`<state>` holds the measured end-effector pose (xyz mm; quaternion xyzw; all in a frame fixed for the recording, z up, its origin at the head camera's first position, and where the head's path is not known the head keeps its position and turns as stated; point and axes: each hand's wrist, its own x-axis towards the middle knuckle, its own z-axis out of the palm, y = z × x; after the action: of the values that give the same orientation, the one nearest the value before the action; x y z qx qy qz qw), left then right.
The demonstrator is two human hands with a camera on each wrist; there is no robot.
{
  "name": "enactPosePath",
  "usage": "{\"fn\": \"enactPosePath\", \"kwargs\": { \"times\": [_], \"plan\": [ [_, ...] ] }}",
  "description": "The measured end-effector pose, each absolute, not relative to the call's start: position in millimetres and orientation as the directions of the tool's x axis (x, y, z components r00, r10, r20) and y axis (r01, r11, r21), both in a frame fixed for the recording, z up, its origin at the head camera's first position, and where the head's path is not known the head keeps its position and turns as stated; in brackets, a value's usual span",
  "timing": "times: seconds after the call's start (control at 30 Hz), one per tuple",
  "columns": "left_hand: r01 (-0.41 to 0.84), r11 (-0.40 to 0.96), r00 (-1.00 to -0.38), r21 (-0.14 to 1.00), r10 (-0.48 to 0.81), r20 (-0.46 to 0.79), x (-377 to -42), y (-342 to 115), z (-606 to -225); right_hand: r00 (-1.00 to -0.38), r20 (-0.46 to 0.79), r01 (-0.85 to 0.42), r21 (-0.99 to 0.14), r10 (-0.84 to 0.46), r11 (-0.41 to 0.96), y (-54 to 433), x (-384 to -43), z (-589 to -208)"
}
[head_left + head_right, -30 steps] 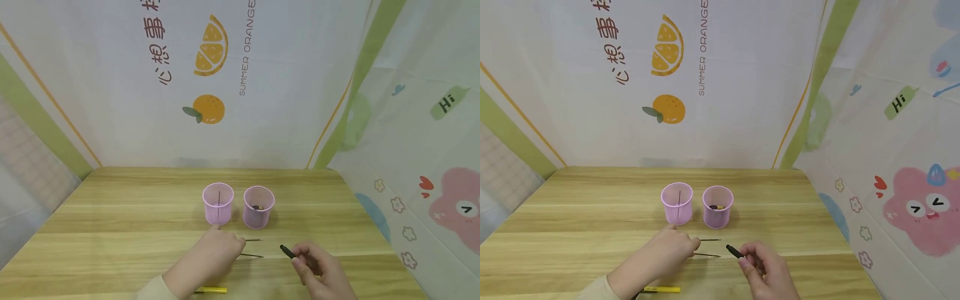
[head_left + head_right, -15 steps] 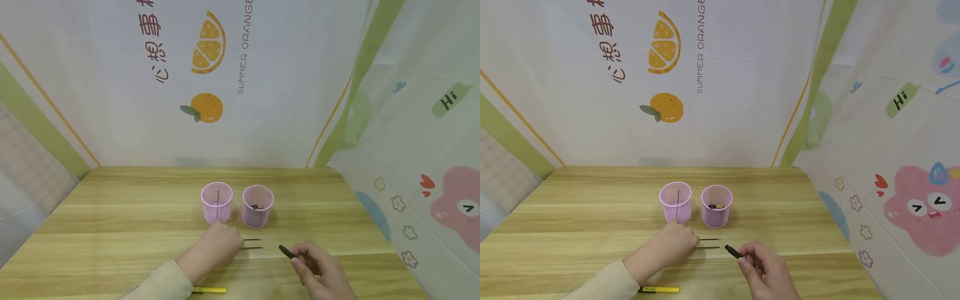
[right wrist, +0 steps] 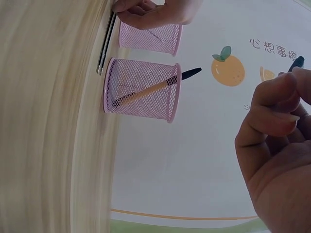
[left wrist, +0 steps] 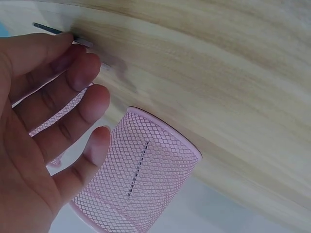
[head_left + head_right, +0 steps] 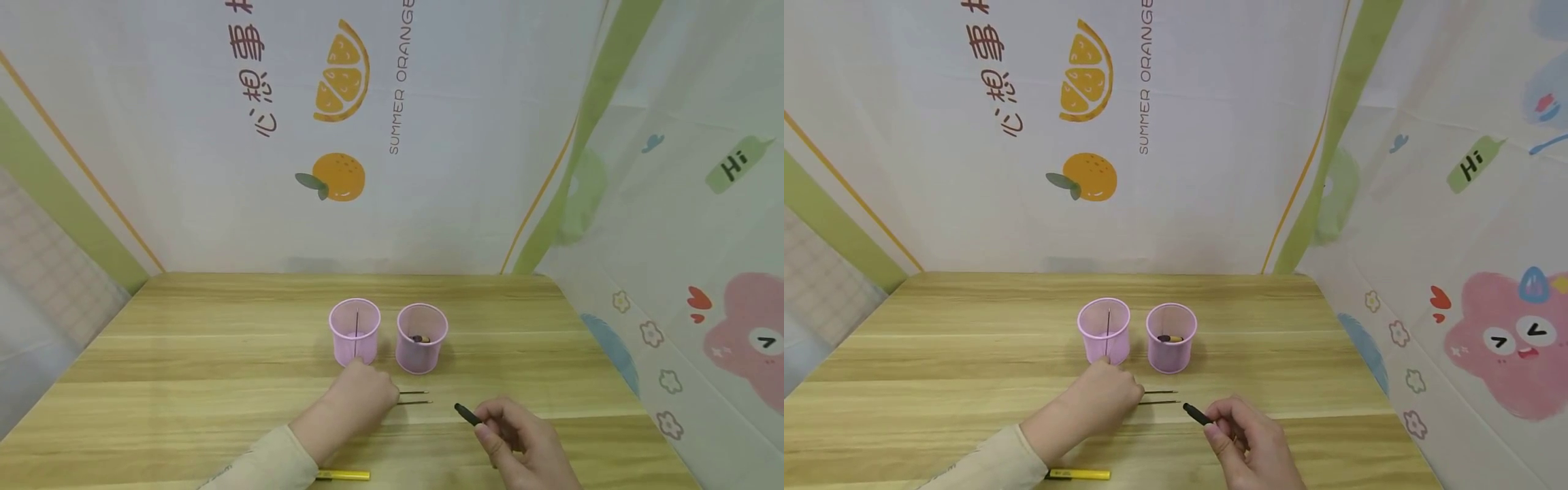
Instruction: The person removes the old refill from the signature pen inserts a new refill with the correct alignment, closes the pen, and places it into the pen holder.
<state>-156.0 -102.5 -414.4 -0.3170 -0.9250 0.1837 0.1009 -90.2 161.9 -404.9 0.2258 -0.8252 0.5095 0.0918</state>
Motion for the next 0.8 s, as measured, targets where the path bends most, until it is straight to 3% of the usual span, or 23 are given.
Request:
{"fn": "enactPosePath", "kwargs": {
  "times": [0.53,0.67,0.8],
  "plan": [
    [0.550,0.738,-0.769,-0.390,0.630,0.108,-157.0,-103.9,-415.7,-0.923,0.296,-0.377,-0.827,-0.248,0.417,159.8,-88.5,-401.5],
    [0.553,0.763,-0.741,-0.334,0.634,0.222,-164.5,-107.3,-397.9,-0.912,0.328,-0.405,-0.818,-0.248,0.409,160.6,-89.2,-403.8],
    [0.510,0.810,-0.681,-0.289,0.586,0.440,-179.3,-113.8,-371.9,-0.902,0.350,-0.426,-0.812,-0.251,0.399,160.4,-89.2,-404.2]
  ]
}}
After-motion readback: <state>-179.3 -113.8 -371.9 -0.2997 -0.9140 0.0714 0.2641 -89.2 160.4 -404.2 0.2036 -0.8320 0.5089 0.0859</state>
